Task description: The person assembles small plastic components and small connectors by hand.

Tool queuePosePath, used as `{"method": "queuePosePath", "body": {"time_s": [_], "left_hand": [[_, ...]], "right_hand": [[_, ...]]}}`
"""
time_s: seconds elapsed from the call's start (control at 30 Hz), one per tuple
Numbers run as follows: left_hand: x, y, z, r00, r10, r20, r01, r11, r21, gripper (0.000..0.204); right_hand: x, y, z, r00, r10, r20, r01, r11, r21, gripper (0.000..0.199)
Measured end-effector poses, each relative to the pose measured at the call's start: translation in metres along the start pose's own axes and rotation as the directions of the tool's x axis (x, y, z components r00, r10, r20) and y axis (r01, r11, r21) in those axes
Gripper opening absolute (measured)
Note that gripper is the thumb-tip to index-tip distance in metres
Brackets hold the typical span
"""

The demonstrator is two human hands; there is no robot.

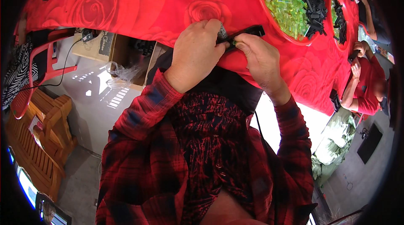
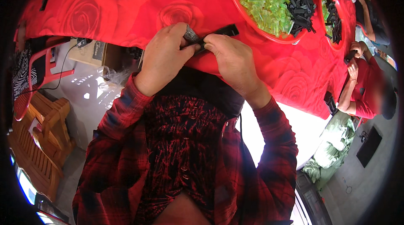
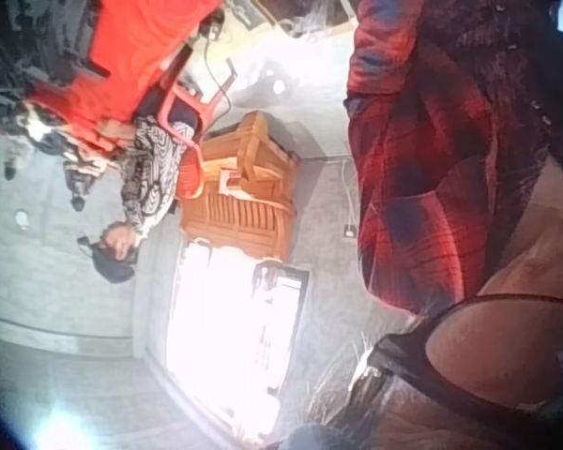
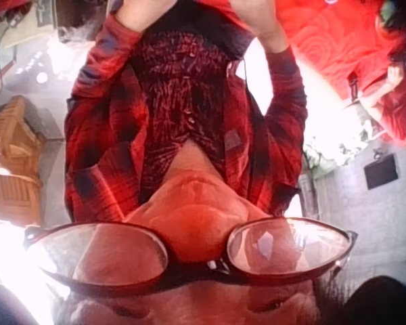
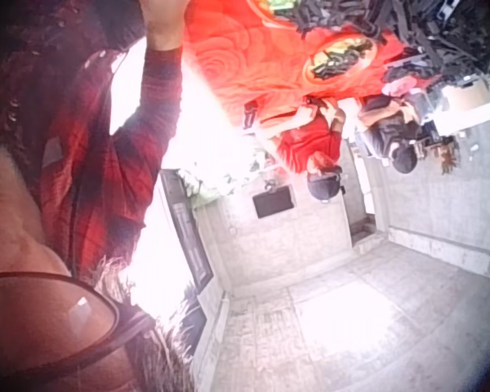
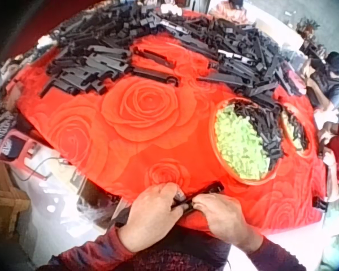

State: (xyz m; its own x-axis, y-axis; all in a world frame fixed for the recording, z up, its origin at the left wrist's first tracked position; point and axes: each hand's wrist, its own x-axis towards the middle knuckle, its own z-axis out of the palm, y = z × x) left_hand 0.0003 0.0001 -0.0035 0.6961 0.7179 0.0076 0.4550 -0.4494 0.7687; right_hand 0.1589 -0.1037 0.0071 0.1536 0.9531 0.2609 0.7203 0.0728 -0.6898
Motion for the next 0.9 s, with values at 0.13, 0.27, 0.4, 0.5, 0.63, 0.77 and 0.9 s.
{"method": "queuePosePath", "body": {"time_s": [0.13, 0.27, 0.4, 0.5, 0.63, 0.77, 0.9], "left_hand": [[-0.001, 0.0, 0.001, 1.0, -0.004, 0.0, 0.004, 1.0, -0.005, 0.027], [-0.001, -0.001, 0.001, 1.0, -0.015, 0.0, 0.015, 1.0, -0.007, 0.027], [0.0, 0.001, 0.0, 1.0, 0.013, -0.018, -0.013, 1.0, -0.011, 0.027], [-0.001, -0.002, 0.002, 1.0, 0.011, -0.013, -0.011, 1.0, 0.005, 0.028], [-0.001, -0.004, 0.003, 1.0, 0.015, -0.022, -0.015, 1.0, -0.003, 0.029], [0.0, -0.002, 0.003, 0.999, 0.027, -0.033, -0.027, 1.0, -0.004, 0.029], [-0.001, -0.002, 0.002, 0.999, 0.027, -0.024, -0.027, 1.0, -0.008, 0.028]], "right_hand": [[-0.004, 0.002, 0.004, 1.0, 0.0, -0.01, 0.0, 0.999, -0.048, 0.014], [-0.004, 0.001, 0.005, 0.999, -0.046, -0.021, 0.044, 0.995, -0.087, 0.015], [-0.006, -0.002, 0.002, 0.999, 0.053, -0.002, -0.053, 0.997, -0.062, 0.016], [-0.01, -0.012, 0.006, 0.93, 0.366, -0.042, -0.36, 0.928, 0.1, 0.016], [-0.009, -0.014, -0.004, 0.8, 0.596, 0.071, -0.589, 0.756, 0.285, 0.015], [-0.009, -0.001, -0.004, 0.996, 0.056, -0.074, -0.063, 0.994, -0.095, 0.019], [-0.012, 0.004, 0.001, 0.993, 0.078, -0.085, -0.085, 0.992, -0.091, 0.023]]}}
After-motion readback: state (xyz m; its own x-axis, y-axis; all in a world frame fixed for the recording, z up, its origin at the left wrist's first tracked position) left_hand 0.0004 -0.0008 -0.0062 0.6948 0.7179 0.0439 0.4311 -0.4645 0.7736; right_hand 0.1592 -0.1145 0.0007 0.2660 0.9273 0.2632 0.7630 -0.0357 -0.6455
